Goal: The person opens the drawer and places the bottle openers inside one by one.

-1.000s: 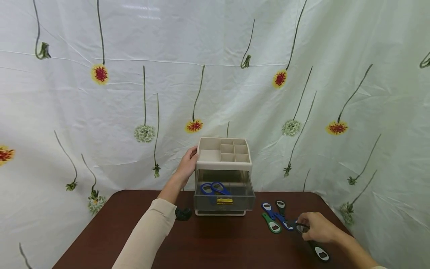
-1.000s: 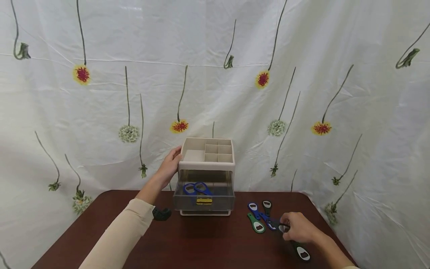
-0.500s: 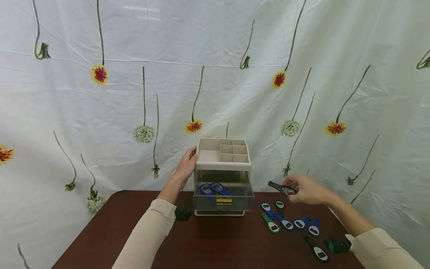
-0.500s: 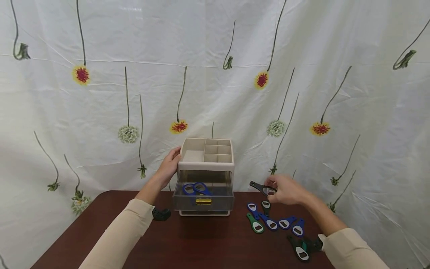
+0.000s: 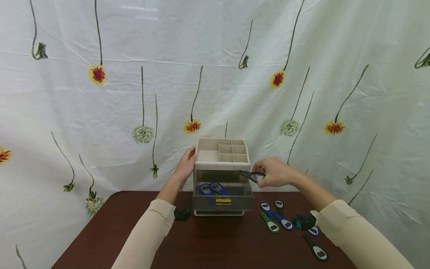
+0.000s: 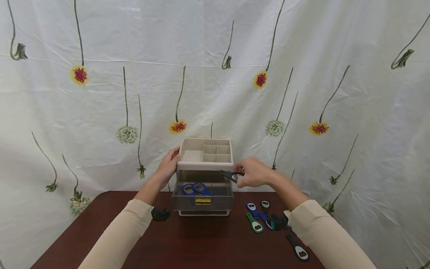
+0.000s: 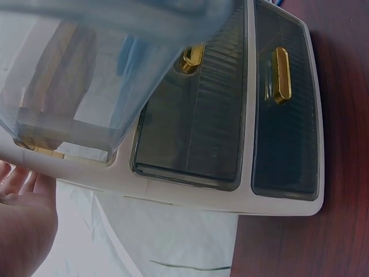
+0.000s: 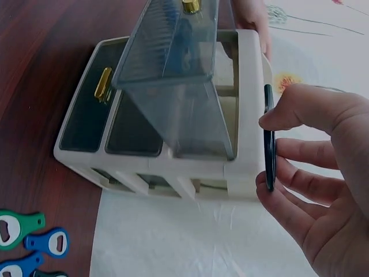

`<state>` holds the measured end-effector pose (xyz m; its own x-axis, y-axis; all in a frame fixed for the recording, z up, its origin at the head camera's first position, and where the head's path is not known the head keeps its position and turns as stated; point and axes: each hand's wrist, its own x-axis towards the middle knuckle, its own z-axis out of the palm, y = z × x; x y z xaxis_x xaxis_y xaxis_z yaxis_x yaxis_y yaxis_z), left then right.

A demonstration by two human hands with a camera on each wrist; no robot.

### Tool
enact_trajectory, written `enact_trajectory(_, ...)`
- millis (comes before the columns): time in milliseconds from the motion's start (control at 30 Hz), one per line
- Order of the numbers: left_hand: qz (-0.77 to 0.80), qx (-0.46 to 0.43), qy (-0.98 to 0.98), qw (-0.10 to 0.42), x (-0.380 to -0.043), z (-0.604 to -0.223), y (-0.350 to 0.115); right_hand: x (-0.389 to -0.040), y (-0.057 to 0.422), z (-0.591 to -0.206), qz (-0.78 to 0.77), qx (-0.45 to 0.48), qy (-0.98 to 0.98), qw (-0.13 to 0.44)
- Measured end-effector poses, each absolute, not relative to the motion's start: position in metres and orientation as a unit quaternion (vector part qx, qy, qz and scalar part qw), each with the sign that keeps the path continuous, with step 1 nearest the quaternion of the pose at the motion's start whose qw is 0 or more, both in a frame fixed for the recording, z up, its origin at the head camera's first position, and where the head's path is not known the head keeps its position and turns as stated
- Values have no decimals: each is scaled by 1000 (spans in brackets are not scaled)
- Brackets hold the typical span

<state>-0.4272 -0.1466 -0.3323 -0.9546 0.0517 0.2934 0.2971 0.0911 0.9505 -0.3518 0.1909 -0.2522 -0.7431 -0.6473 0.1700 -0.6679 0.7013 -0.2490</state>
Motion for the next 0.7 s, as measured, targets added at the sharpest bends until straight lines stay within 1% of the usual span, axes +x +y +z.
enact_trajectory(433,-662,-130,-731,99,-428,-332,-151,-368,135,-265,113,371,-921,30)
enact_trajectory(600,-664,-129,-730,98,-428,-333,-150,-372,122,-274,102,370,-923,38)
enact_trajectory(700,-665,-128,-730,94,-429,-334,-149,-373,116,-281,88,361,-927,58)
